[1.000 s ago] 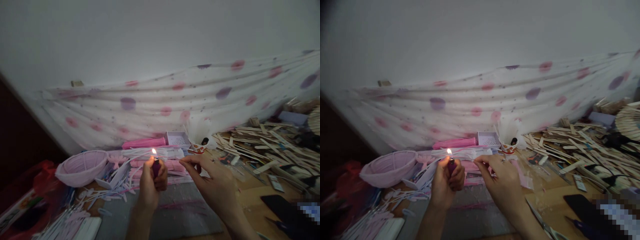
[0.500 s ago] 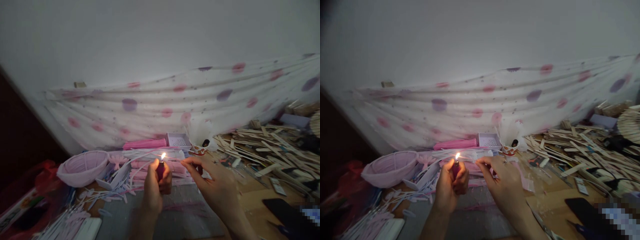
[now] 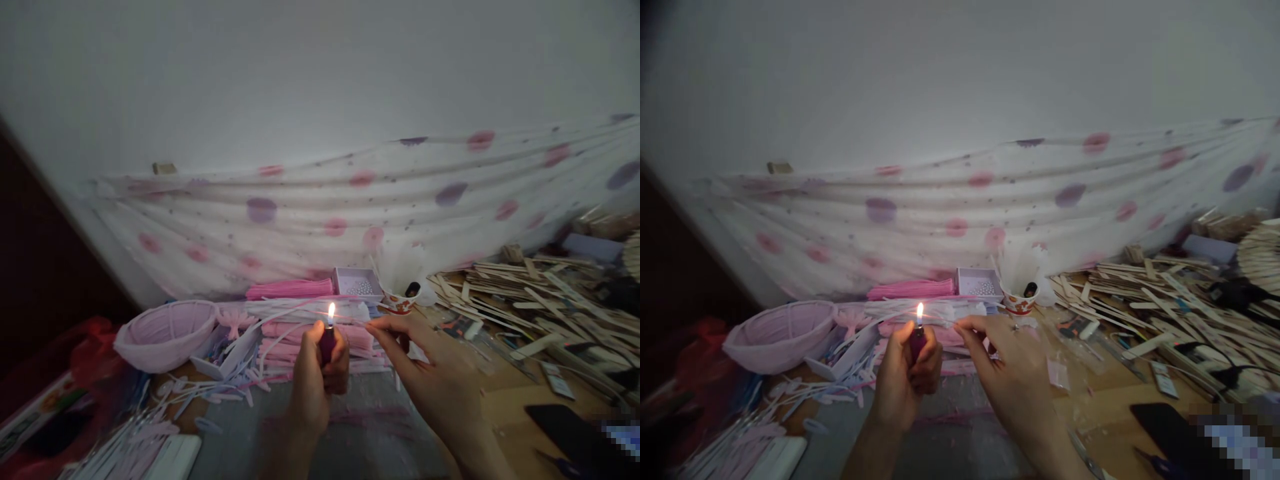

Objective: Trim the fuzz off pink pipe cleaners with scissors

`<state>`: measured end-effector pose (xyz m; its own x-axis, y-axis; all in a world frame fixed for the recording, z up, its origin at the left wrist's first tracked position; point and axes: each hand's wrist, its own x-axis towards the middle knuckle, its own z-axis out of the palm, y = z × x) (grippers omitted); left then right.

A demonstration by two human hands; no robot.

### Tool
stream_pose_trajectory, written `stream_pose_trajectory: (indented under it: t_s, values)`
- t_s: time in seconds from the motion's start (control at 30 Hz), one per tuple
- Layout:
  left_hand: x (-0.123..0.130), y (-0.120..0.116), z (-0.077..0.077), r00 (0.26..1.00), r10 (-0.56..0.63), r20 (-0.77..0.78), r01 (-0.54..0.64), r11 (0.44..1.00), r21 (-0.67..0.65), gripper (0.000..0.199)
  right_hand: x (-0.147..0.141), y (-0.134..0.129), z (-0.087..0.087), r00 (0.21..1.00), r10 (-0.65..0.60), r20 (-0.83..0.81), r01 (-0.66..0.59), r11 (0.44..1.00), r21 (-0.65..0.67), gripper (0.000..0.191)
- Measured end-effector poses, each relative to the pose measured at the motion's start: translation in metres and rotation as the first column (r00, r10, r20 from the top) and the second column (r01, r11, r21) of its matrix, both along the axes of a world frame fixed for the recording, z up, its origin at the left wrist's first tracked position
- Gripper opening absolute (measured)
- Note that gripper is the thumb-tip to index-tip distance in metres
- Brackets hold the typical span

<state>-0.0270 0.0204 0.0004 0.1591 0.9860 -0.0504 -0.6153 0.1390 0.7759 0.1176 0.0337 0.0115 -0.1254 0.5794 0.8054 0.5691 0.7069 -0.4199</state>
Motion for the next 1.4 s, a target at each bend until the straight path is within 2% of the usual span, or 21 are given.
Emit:
stream_pose_trajectory:
  t_s: [0.37, 0.93, 1.23, 1.4]
  values:
    - [-0.011, 0.003, -0.001, 0.997, 0.067, 0.035, -0.067, 0.998, -0.015, 0.047, 0.004, -0.001, 0.000, 1.000, -0.019, -0.008, 0.019, 0.997, 0.071, 0.003]
    - [-0.022, 0.001, 0.006, 0.991, 0.117, 0.067, -0.118, 0.993, 0.006, 0.045, 0.006, 0.000, 0.000, 1.000, -0.013, -0.008, 0.014, 0.997, 0.075, 0.003]
    - [-0.040, 0.000, 0.013, 0.980, 0.175, 0.094, -0.177, 0.984, 0.008, 0.041, 0.008, -0.002, 0.002, 1.000, -0.021, -0.010, 0.021, 0.996, 0.084, 0.004]
    - [-0.028, -0.001, 0.010, 0.988, 0.140, 0.058, -0.140, 0.990, 0.001, 0.046, 0.007, -0.001, 0.002, 1.000, -0.017, -0.011, 0.018, 0.997, 0.076, 0.003]
